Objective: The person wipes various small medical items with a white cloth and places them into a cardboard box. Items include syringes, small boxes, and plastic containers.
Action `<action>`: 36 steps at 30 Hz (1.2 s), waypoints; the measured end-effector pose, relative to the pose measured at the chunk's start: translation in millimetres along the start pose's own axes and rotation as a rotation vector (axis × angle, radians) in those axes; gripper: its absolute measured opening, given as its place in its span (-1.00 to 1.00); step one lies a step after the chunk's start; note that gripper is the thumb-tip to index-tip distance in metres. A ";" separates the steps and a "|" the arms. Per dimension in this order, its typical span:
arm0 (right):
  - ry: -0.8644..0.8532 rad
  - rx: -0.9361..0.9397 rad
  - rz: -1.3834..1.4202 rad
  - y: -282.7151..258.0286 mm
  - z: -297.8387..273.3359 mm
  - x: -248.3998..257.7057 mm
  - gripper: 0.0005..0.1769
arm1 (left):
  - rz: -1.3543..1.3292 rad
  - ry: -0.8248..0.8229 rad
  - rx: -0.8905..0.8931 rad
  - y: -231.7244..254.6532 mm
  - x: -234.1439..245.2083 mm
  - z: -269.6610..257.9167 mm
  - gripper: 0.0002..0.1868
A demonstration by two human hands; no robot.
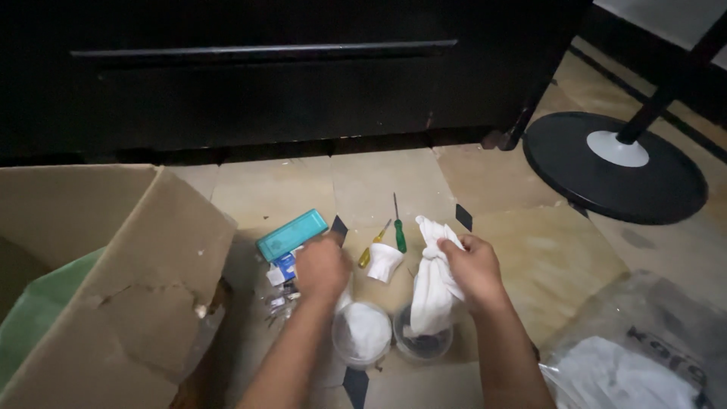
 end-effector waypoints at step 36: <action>-0.342 0.090 0.455 -18.7 -83.3 -100.8 -0.64 | -0.696 -0.279 -0.045 61.6 37.8 -62.8 -0.63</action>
Point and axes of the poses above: each hand's wrist, its own z-axis towards the middle knuckle, its own x-axis out of the back of the hand, y = z × x, the point moved 8 cm from there along z, towards the middle knuckle, and after that the axes turned 9 degrees about -z, right-handed, at the moved point
